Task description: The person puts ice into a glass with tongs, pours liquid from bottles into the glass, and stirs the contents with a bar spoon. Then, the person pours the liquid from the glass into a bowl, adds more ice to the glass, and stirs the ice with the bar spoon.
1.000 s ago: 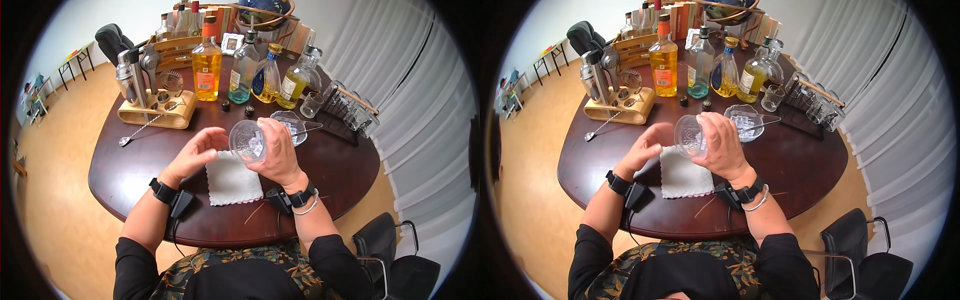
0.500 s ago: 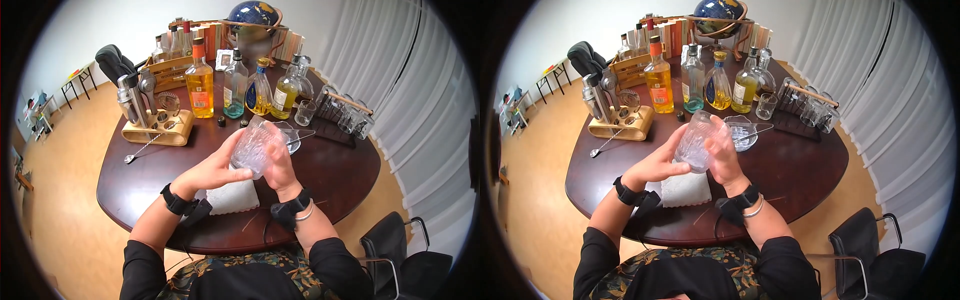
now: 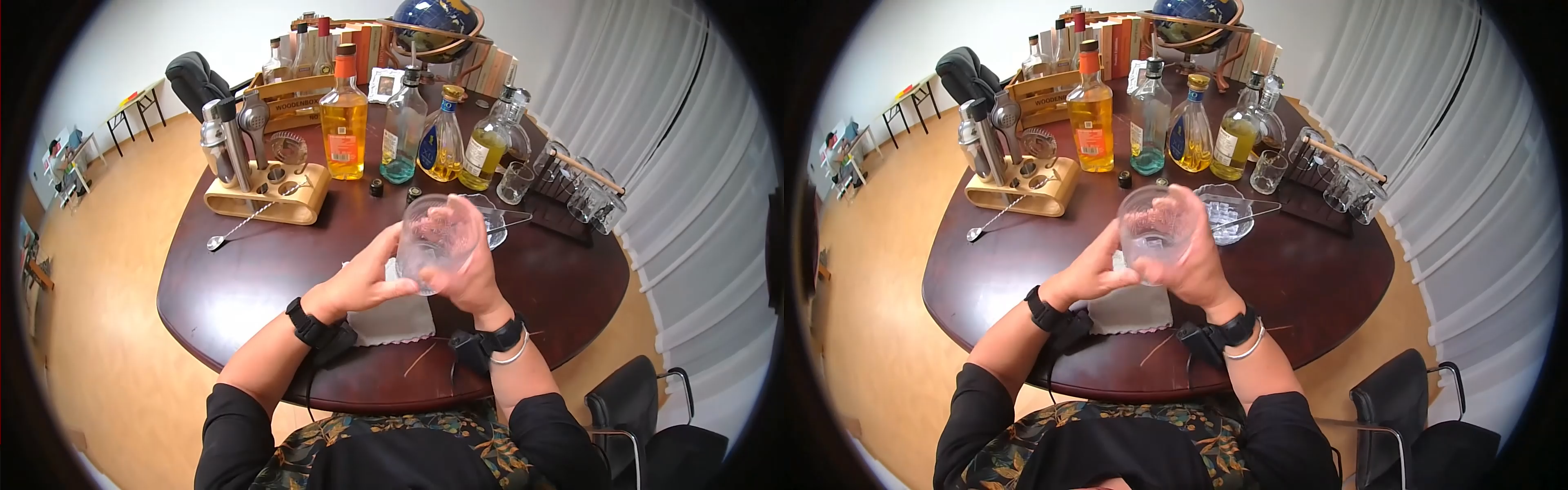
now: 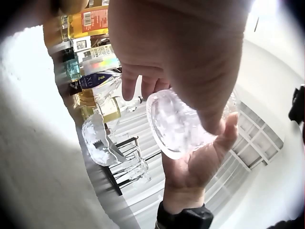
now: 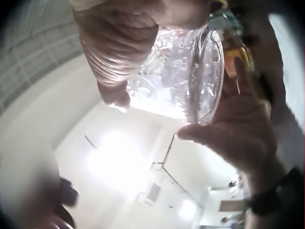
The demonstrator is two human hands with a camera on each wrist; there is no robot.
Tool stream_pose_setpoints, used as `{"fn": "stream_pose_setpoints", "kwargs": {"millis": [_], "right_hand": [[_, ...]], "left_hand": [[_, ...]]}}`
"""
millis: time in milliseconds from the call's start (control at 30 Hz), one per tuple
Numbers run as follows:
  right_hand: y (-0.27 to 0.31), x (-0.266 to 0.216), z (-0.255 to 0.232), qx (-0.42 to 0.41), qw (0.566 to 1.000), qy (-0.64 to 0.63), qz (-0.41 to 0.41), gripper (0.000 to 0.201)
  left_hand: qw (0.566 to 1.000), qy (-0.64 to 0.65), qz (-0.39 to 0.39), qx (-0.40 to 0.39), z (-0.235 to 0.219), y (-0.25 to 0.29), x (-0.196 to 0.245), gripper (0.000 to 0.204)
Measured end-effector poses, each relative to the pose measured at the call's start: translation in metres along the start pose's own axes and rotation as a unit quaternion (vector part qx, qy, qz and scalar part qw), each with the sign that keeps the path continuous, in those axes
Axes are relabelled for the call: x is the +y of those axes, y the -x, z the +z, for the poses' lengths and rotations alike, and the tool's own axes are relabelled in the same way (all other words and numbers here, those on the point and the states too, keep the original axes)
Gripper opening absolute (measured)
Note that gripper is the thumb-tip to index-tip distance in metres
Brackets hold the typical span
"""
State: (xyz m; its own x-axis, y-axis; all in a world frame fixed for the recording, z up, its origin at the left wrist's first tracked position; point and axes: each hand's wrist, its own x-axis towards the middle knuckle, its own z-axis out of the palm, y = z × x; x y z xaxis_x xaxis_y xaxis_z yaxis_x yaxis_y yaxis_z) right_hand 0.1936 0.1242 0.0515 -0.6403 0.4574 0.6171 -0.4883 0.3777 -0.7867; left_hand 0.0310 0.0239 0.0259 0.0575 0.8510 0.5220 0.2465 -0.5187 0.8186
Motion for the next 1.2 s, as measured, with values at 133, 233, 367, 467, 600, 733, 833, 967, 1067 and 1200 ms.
{"fn": "stream_pose_setpoints", "kwargs": {"millis": [133,233,367,467,600,733,833,967,1067,1200], "right_hand": [[-0.007,0.015,-0.01,0.087,0.913,-0.37,0.15,0.069],[-0.01,0.003,-0.01,0.134,0.898,-0.385,0.164,0.077],[-0.002,0.01,-0.007,0.058,0.975,0.195,-0.088,0.101],[-0.007,0.009,-0.008,-0.067,0.864,0.43,-0.252,0.102],[-0.006,0.009,-0.009,-0.093,0.884,0.421,-0.18,0.096],[-0.003,0.014,-0.007,0.059,0.997,0.054,0.011,0.093],[-0.006,0.004,-0.015,0.055,0.989,-0.072,0.12,0.097],[-0.002,0.001,-0.001,-0.063,0.977,-0.116,0.165,0.103],[-0.003,0.013,0.024,0.01,0.997,-0.069,0.026,0.102],[-0.018,0.031,0.014,0.04,0.943,0.304,-0.13,0.098]], "left_hand": [[1.0,0.021,0.014,0.016,-0.021,0.002,-0.01,0.055],[0.983,0.153,-0.041,0.09,-0.029,0.002,-0.006,0.057],[0.901,0.379,-0.121,0.173,-0.046,0.0,-0.011,0.057],[0.866,0.417,-0.158,0.226,-0.054,0.003,-0.018,0.051],[0.861,0.406,-0.183,0.247,-0.06,0.007,-0.021,0.047],[0.91,0.263,-0.205,0.249,-0.048,0.008,-0.005,0.038],[0.961,0.098,-0.148,0.213,-0.044,0.01,-0.01,0.029],[0.943,-0.245,-0.078,0.209,-0.048,0.019,0.014,0.02],[0.929,-0.31,-0.004,0.201,-0.059,0.023,0.009,0.018],[0.96,-0.049,-0.067,0.267,-0.057,0.02,0.004,0.016]]}}
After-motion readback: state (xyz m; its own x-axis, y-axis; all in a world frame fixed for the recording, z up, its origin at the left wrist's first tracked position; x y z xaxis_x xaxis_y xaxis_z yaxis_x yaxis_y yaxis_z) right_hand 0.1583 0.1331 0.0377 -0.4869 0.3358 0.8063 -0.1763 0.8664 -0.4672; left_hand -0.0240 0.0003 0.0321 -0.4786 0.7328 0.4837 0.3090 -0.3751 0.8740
